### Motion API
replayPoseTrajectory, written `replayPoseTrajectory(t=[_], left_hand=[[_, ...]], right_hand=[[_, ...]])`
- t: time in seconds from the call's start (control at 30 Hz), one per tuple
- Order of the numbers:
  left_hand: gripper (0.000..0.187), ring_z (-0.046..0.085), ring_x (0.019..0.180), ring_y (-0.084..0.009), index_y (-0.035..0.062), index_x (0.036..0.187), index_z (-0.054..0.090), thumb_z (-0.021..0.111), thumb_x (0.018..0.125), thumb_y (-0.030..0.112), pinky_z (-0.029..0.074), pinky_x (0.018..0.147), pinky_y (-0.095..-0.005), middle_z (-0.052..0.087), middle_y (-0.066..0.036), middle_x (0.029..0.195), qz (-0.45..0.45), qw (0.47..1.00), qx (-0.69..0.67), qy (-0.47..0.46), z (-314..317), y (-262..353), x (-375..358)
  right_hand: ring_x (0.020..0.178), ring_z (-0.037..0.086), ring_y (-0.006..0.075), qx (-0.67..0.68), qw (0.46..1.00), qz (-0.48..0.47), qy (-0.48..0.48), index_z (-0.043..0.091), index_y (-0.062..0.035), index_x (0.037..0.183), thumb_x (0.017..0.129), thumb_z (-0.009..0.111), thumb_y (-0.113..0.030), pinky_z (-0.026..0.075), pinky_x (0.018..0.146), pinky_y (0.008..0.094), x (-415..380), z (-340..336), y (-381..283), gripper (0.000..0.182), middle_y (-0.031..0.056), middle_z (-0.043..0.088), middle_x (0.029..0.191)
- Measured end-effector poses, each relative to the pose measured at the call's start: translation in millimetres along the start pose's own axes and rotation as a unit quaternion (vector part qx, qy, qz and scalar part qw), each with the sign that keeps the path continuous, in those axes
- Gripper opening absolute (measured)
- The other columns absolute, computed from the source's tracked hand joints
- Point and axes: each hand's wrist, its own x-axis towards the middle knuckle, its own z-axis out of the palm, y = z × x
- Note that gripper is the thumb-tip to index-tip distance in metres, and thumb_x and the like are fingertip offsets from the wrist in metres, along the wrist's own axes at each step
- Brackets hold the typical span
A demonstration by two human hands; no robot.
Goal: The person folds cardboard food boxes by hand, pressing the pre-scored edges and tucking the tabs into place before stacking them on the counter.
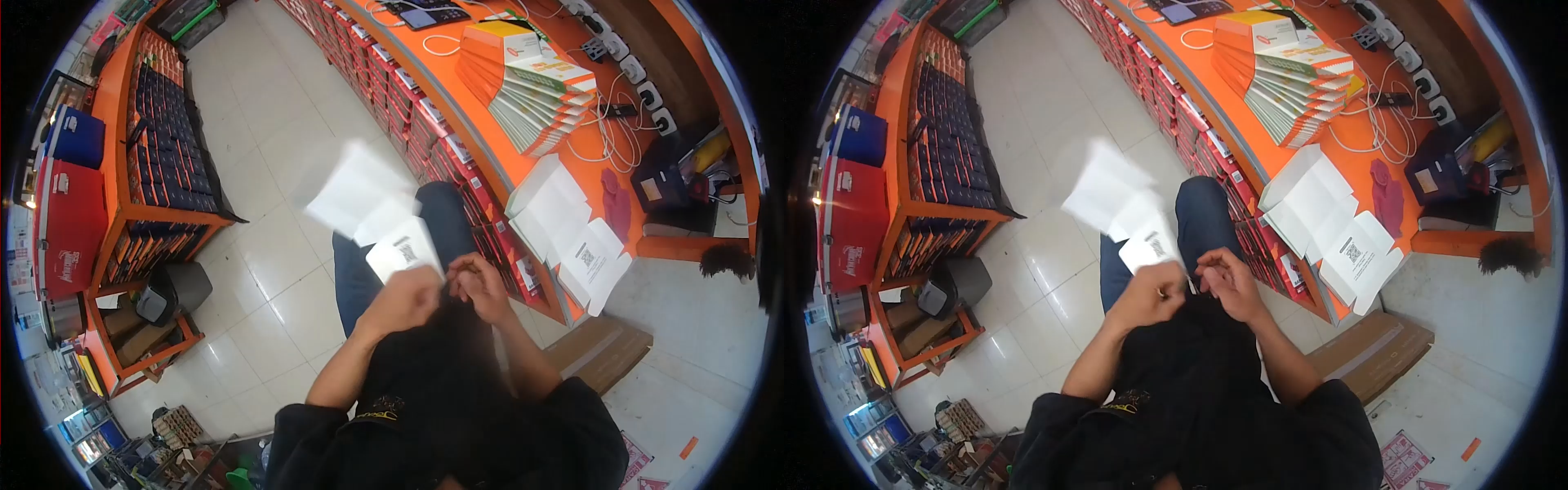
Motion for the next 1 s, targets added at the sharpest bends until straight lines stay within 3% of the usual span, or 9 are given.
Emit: replayPoseTrajectory(t=[0.13, 0.23, 0.33, 0.4, 0.43, 0.5, 0.53, 0.63, 1.0], left_hand=[[0.016, 0.055, 0.064, -0.0321, 0.0030, 0.077, 0.049, 0.064, 0.076, 0.000, 0.044, 0.059, -0.0392, 0.050, -0.013, 0.070, 0.021, 0.992, 0.006, -0.124, 39.7, -11.9, -17.9], [0.011, 0.056, 0.065, -0.0338, 0.0018, 0.085, 0.052, 0.063, 0.083, 0.003, 0.045, 0.061, -0.0424, 0.052, -0.015, 0.074, -0.024, 0.990, 0.021, -0.134, 55.5, -23.6, -28.1], [0.011, 0.060, 0.085, -0.0407, 0.0003, 0.089, 0.057, 0.057, 0.089, 0.011, 0.047, 0.074, -0.0474, 0.061, -0.020, 0.084, -0.087, 0.987, 0.009, -0.135, 63.1, -29.1, -36.0], [0.010, 0.058, 0.063, -0.0261, -0.0008, 0.088, 0.057, 0.059, 0.092, 0.008, 0.045, 0.060, -0.0362, 0.057, -0.013, 0.071, -0.081, 0.995, -0.019, -0.062, 69.1, -29.2, -39.6], [0.010, 0.058, 0.063, -0.0261, -0.0008, 0.088, 0.057, 0.059, 0.092, 0.008, 0.045, 0.060, -0.0362, 0.057, -0.013, 0.071, -0.084, 0.994, -0.021, -0.062, 69.2, -28.7, -40.2], [0.016, 0.064, 0.073, -0.0350, -0.0016, 0.089, 0.062, 0.061, 0.091, 0.014, 0.050, 0.068, -0.0411, 0.063, -0.021, 0.079, -0.240, 0.969, -0.056, -0.029, 69.5, -27.7, -42.7], [0.014, 0.056, 0.067, -0.0044, 0.0003, 0.094, 0.064, 0.062, 0.095, 0.014, 0.045, 0.061, -0.0245, 0.062, -0.001, 0.072, -0.236, 0.968, -0.082, -0.004, 72.2, -37.0, -45.4], [0.012, 0.058, 0.073, -0.0058, -0.0002, 0.096, 0.064, 0.064, 0.096, 0.011, 0.046, 0.066, -0.0217, 0.064, -0.001, 0.081, -0.290, 0.915, -0.279, 0.002, 72.3, -47.5, -49.0], [0.008, 0.057, 0.076, -0.0061, 0.0001, 0.101, 0.064, 0.062, 0.097, 0.007, 0.045, 0.068, -0.0205, 0.064, -0.001, 0.086, -0.271, 0.891, -0.365, 0.009, 76.2, -49.6, -48.6]], right_hand=[[0.064, 0.064, 0.0113, -0.202, 0.963, 0.146, -0.101, 0.058, 0.0031, 0.109, 0.100, 0.056, -0.019, 0.050, 0.057, 0.0246, -18.0, -11.6, -15.7, 0.023, 0.0093, 0.067, 0.083], [0.065, 0.064, 0.0113, -0.126, 0.970, 0.200, -0.051, 0.061, 0.0041, 0.105, 0.101, 0.055, -0.017, 0.051, 0.057, 0.0249, -31.9, -29.9, 4.2, 0.023, 0.0086, 0.067, 0.079], [0.065, 0.065, 0.0115, -0.142, 0.970, 0.195, -0.023, 0.062, 0.0044, 0.101, 0.100, 0.056, -0.015, 0.051, 0.059, 0.0250, -40.7, -36.9, 11.7, 0.021, 0.0083, 0.067, 0.076], [0.066, 0.066, 0.0116, -0.156, 0.970, 0.185, -0.001, 0.062, 0.0040, 0.100, 0.099, 0.058, -0.014, 0.052, 0.060, 0.0248, -43.1, -36.1, 16.1, 0.019, 0.0084, 0.067, 0.076], [0.069, 0.066, 0.0119, -0.160, 0.972, 0.169, 0.022, 0.061, 0.0036, 0.097, 0.098, 0.059, -0.012, 0.052, 0.062, 0.0245, -44.3, -33.3, 18.6, 0.016, 0.0090, 0.067, 0.078], [0.072, 0.067, 0.0121, -0.160, 0.973, 0.162, 0.050, 0.061, 0.0032, 0.094, 0.097, 0.060, -0.010, 0.053, 0.065, 0.0243, -50.1, -26.5, 20.9, 0.013, 0.0096, 0.068, 0.081], [0.075, 0.068, 0.0125, -0.139, 0.979, 0.137, 0.066, 0.060, 0.0031, 0.092, 0.096, 0.061, -0.008, 0.053, 0.067, 0.0241, -48.9, -25.6, 20.0, 0.012, 0.0103, 0.068, 0.083], [0.081, 0.068, 0.0131, -0.129, 0.981, 0.123, 0.077, 0.060, 0.0043, 0.091, 0.096, 0.062, -0.007, 0.053, 0.074, 0.0246, -48.1, -17.6, 9.2, 0.012, 0.0117, 0.068, 0.088], [0.077, 0.067, 0.0134, -0.220, 0.970, 0.068, 0.077, 0.064, 0.0069, 0.091, 0.091, 0.065, -0.002, 0.054, 0.068, 0.0250, -42.9, -6.1, 16.7, 0.009, 0.0133, 0.068, 0.098]])
